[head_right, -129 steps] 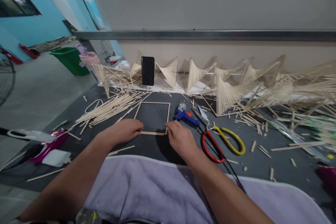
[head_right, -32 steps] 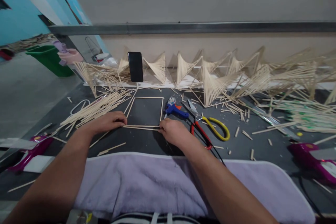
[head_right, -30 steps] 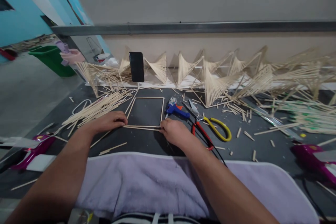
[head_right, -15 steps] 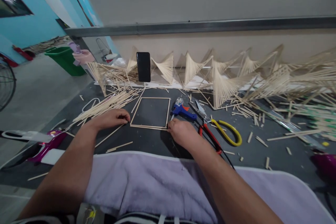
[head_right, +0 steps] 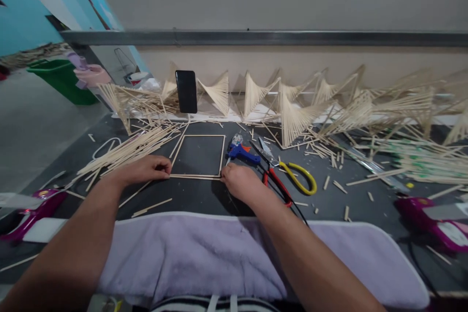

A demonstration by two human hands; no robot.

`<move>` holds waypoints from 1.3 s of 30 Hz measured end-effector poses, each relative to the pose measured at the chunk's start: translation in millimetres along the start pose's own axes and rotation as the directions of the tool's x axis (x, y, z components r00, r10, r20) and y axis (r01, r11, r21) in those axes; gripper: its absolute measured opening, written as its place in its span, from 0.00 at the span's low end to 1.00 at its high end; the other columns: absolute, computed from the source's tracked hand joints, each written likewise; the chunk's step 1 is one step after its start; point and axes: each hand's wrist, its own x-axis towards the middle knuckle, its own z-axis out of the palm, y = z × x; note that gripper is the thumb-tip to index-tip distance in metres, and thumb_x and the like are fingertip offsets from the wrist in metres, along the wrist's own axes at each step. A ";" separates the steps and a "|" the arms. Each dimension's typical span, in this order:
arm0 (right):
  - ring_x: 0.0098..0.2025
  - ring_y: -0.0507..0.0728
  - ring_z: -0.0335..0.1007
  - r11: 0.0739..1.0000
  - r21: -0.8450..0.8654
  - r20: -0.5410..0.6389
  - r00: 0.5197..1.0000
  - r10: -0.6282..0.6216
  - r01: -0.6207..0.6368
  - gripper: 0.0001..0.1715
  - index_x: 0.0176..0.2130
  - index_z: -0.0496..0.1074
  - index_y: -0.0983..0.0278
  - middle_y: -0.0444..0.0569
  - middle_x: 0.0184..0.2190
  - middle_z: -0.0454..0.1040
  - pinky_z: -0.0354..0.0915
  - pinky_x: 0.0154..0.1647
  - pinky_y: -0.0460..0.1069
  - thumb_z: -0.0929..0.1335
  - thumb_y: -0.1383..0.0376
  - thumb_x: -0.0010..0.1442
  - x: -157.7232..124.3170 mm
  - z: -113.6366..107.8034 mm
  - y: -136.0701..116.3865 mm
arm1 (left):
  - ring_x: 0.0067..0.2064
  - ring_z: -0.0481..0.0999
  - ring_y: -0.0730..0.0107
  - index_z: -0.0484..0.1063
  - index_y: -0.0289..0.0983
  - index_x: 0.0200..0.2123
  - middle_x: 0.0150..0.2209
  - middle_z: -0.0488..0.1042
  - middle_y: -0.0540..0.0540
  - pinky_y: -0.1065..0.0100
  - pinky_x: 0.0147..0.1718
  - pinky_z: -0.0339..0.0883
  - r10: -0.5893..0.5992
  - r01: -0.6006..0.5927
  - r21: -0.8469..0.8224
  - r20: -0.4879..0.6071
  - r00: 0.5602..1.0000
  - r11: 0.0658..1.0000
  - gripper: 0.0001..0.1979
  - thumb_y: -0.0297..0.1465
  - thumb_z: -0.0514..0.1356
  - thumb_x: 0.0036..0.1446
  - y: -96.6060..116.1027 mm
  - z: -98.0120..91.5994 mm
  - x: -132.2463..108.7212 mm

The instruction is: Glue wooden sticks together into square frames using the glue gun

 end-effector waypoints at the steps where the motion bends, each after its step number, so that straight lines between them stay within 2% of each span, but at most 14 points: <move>1: 0.36 0.54 0.69 1.000 0.002 0.003 1.000 0.000 0.000 0.09 0.37 0.70 0.64 0.50 0.36 0.73 0.59 0.35 0.46 0.62 0.64 0.61 0.3 -0.2 0.0 | 0.30 0.66 0.73 0.68 0.36 0.28 0.28 0.68 0.52 0.74 0.29 0.56 0.006 -0.006 -0.004 0.002 1.000 1.000 0.08 0.35 0.55 0.50 -1.0 0.5 0.7; 11: 0.37 0.54 0.69 1.000 0.028 0.003 1.000 0.009 -0.009 0.09 0.37 0.70 0.65 0.50 0.36 0.73 0.59 0.37 0.46 0.62 0.64 0.61 3.4 1.6 1.7 | 0.29 0.64 0.73 0.68 0.36 0.27 0.27 0.68 0.52 0.74 0.27 0.55 0.003 -0.003 -0.021 0.004 1.000 1.000 0.07 0.33 0.53 0.48 -12.4 6.6 5.7; 29: 0.37 0.54 0.68 1.000 0.000 0.023 1.000 0.019 -0.019 0.11 0.39 0.70 0.62 0.49 0.39 0.72 0.58 0.34 0.45 0.60 0.65 0.62 1.9 -1.8 -0.7 | 0.29 0.66 0.73 0.69 0.36 0.27 0.26 0.69 0.53 0.74 0.27 0.56 -0.002 0.002 -0.031 0.001 1.000 1.000 0.08 0.35 0.55 0.49 -10.6 3.6 2.7; 32: 0.36 0.53 0.68 1.000 -0.014 0.021 1.000 0.009 -0.009 0.11 0.38 0.70 0.62 0.49 0.38 0.73 0.57 0.32 0.45 0.59 0.65 0.62 1.7 -3.1 -1.0 | 0.29 0.67 0.72 0.70 0.37 0.27 0.26 0.70 0.53 0.73 0.27 0.57 -0.034 0.030 -0.044 -0.089 0.995 0.999 0.09 0.36 0.55 0.49 -12.4 1.1 1.4; 35: 0.36 0.54 0.68 1.000 -0.025 0.018 1.000 -0.009 0.010 0.11 0.37 0.70 0.63 0.50 0.38 0.73 0.57 0.32 0.45 0.59 0.66 0.61 1.7 -4.6 -1.2 | 0.30 0.68 0.72 0.71 0.37 0.29 0.28 0.71 0.52 0.72 0.28 0.59 -0.040 0.037 -0.017 -0.300 0.953 0.999 0.10 0.37 0.56 0.50 -7.5 0.8 3.0; 37: 0.36 0.54 0.68 0.999 -0.031 0.023 1.000 -0.010 0.011 0.11 0.37 0.70 0.63 0.50 0.37 0.73 0.57 0.33 0.45 0.59 0.66 0.61 1.5 -5.8 -1.6 | 0.32 0.69 0.71 0.71 0.37 0.30 0.30 0.72 0.50 0.71 0.31 0.60 0.016 -0.003 0.030 -0.432 0.902 1.000 0.09 0.36 0.56 0.52 4.1 5.6 6.2; 39: 0.36 0.54 0.68 0.999 -0.031 0.032 0.999 -0.004 0.005 0.12 0.38 0.70 0.63 0.50 0.37 0.73 0.57 0.32 0.45 0.59 0.66 0.61 0.8 -7.4 -2.7 | 0.35 0.69 0.70 0.71 0.37 0.31 0.32 0.72 0.49 0.70 0.35 0.61 0.127 -0.091 0.097 -0.489 0.863 0.991 0.07 0.33 0.55 0.54 21.8 15.6 10.5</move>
